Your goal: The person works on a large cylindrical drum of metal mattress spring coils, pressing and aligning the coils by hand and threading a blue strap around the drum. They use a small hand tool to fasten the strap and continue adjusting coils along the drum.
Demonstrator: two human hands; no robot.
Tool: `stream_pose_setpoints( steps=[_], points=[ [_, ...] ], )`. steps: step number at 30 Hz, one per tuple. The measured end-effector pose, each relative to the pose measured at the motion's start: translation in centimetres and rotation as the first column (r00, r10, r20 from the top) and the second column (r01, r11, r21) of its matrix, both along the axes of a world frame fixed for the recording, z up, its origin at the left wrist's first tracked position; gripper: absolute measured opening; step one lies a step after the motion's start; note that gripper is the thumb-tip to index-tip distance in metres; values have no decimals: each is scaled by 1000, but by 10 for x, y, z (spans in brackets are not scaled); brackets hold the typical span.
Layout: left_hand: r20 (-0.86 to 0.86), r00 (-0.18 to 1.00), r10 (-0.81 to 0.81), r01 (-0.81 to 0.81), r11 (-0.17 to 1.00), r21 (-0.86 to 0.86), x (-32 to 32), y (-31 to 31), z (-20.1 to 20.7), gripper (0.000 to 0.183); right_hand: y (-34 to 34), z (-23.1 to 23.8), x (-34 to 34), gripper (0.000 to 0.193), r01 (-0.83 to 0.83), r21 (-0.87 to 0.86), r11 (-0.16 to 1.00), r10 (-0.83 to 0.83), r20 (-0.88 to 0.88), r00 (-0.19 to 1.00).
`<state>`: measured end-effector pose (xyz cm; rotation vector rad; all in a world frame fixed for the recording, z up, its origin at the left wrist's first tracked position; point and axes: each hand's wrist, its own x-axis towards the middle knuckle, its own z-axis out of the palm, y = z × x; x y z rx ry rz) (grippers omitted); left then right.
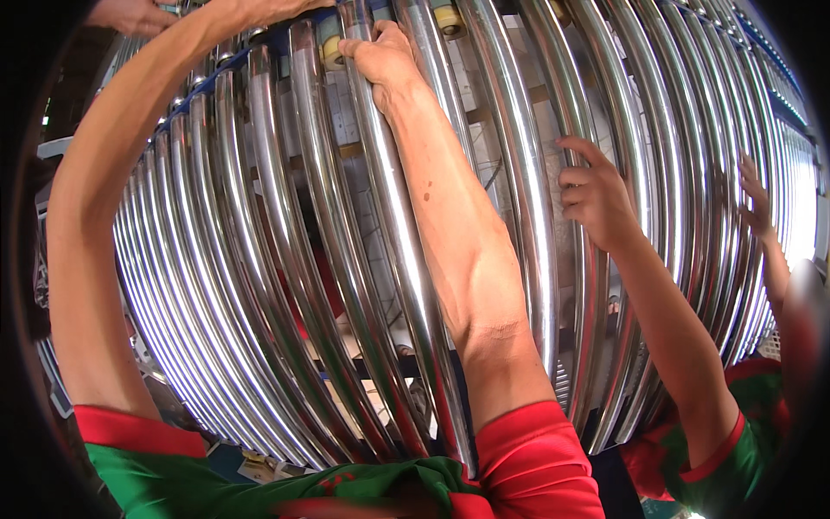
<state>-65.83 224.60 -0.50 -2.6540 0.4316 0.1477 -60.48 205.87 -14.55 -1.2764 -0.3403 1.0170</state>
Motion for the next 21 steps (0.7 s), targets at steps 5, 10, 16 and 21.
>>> stream_pose_setpoints(
  steps=[5,10,16,21],
  points=[
    [-44,993,108,-106,994,36,-5,-4,0,29,-3,1,-2,76,72,11,997,-72,-22,997],
    [-62,983,170,-169,985,26,-5,-9,9,29,-8,10,-2,75,36,29,999,-36,-5,999],
    [-124,975,183,-177,983,55,7,-15,18,26,-18,19,-1,79,34,6,999,-34,15,999],
    [-90,980,177,-155,965,213,2,-37,24,22,-21,27,-3,80,21,7,1000,-20,-37,999]
  ],
)
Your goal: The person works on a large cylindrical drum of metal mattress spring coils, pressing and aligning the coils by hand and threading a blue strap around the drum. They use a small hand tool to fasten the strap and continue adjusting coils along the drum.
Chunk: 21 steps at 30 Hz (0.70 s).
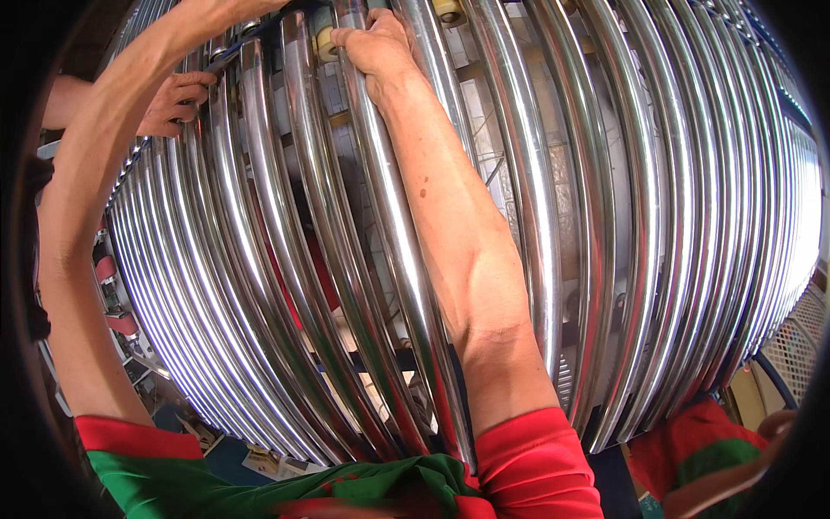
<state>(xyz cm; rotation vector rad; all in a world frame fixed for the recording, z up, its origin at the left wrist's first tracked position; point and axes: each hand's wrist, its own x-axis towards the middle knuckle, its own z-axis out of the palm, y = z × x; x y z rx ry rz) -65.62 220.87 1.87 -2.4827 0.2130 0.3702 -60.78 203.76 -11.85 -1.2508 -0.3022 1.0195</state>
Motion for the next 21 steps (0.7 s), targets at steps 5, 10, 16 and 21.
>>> stream_pose_setpoints(
  steps=[5,10,16,21],
  points=[
    [24,999,32,-33,998,58,-19,-34,-23,19,1,-5,2,80,-39,36,999,41,-47,998],
    [59,994,90,-97,986,138,-23,-56,-45,17,3,-8,0,82,13,-16,1000,-11,89,996],
    [43,995,95,-93,995,-41,-53,-23,-23,11,1,-3,0,82,22,-16,1000,-21,35,999],
    [-115,993,-3,-36,942,-334,-109,11,-8,11,-3,1,0,80,11,18,1000,-11,3,1000]
  ],
)
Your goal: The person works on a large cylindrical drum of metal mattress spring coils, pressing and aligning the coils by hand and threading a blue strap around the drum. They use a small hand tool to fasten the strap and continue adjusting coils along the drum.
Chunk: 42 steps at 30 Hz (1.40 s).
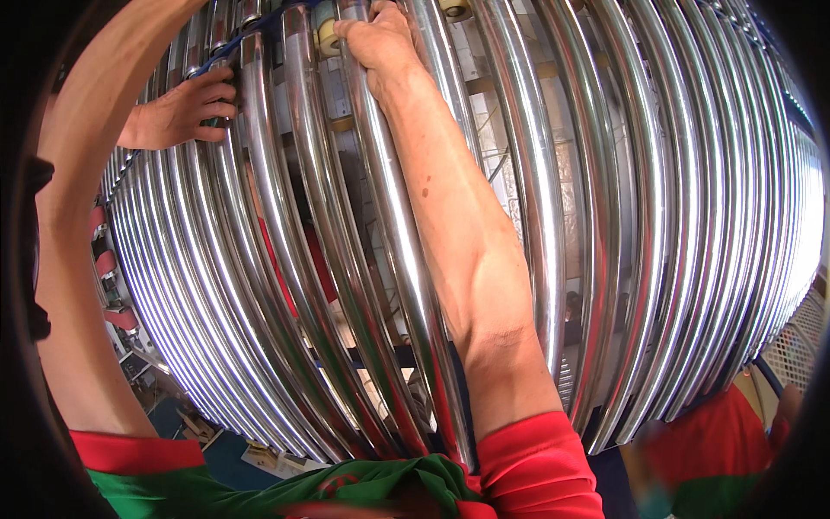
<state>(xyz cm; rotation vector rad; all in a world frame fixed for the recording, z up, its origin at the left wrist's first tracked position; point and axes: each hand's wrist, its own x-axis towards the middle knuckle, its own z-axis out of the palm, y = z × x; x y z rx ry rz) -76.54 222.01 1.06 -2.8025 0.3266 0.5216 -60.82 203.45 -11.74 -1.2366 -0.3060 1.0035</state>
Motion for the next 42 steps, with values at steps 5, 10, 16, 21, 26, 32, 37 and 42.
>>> stream_pose_setpoints(
  steps=[5,10,16,21,26,32,37,42],
  points=[
    [-176,981,-81,33,964,-263,-46,13,9,15,-4,5,1,79,-13,-36,999,14,24,1000],
    [-265,961,-76,-43,909,-415,-52,22,6,18,-4,0,-2,77,-8,-73,997,9,11,1000],
    [-193,929,-317,221,890,-399,-50,19,8,19,0,-10,-3,77,26,-73,997,-21,75,997],
    [-37,924,-382,354,887,-297,-10,-4,-3,13,7,-13,-3,75,34,-51,998,-30,72,997],
    [118,987,107,-139,942,306,88,-15,4,13,8,-19,-5,76,34,-19,999,-33,66,997],
    [59,991,123,-135,826,548,108,-69,-13,15,4,-14,-4,77,14,-16,1000,-14,-3,1000],
    [-12,970,245,-197,807,556,114,-89,-51,15,-1,-1,-5,71,39,-131,991,-32,52,998],
    [121,960,250,-276,794,542,96,-82,-46,14,-14,2,-7,58,-18,-104,994,21,32,999]
  ],
)
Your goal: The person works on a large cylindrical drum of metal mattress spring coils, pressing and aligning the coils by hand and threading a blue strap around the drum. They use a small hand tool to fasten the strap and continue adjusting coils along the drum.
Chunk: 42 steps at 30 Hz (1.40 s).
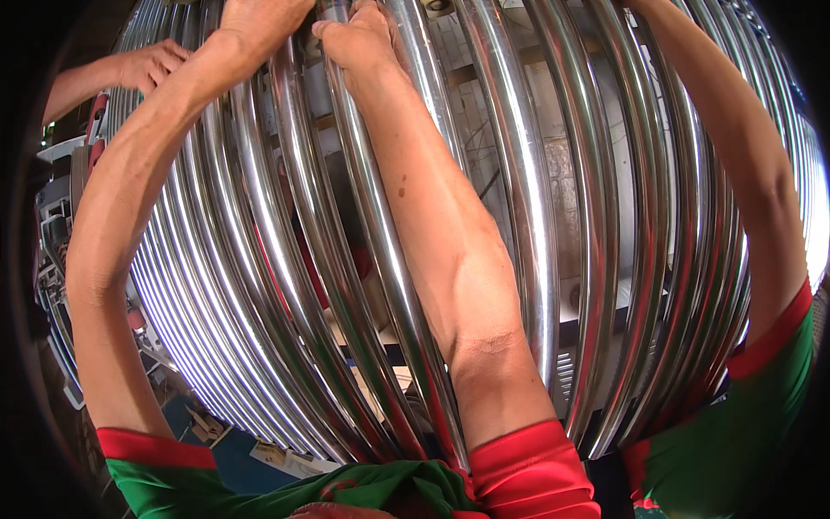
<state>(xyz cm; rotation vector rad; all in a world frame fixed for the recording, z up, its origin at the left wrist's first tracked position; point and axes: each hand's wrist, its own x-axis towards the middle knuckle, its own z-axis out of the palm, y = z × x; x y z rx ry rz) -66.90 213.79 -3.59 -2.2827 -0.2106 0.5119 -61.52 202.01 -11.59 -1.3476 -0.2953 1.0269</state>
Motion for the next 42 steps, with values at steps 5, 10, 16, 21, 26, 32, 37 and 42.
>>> stream_pose_setpoints(
  steps=[5,10,16,21,26,32,37,42],
  points=[
    [88,981,174,-150,961,-234,-4,49,29,23,3,-6,2,45,61,-84,995,-28,345,938],
    [232,947,221,-25,774,-633,-39,80,27,35,2,-15,6,51,3,-50,999,14,337,941],
    [128,892,433,-153,556,-817,-51,98,12,32,9,-24,-3,57,136,-49,990,-110,352,930],
    [213,814,540,-78,464,-882,-71,106,-10,35,9,-23,0,50,61,-26,998,-51,271,961],
    [473,778,412,-19,769,-639,-69,102,-9,35,16,-9,0,73,64,-30,997,-62,76,995],
    [227,850,476,-138,617,-775,-62,122,56,35,37,-8,-22,64,212,6,977,-95,905,414],
    [742,485,462,221,757,-615,-61,41,9,30,49,5,-23,56,70,294,953,-239,594,768],
    [633,311,709,428,490,-759,-68,-20,-46,18,35,22,-4,35,18,175,984,-116,569,814]
  ],
)
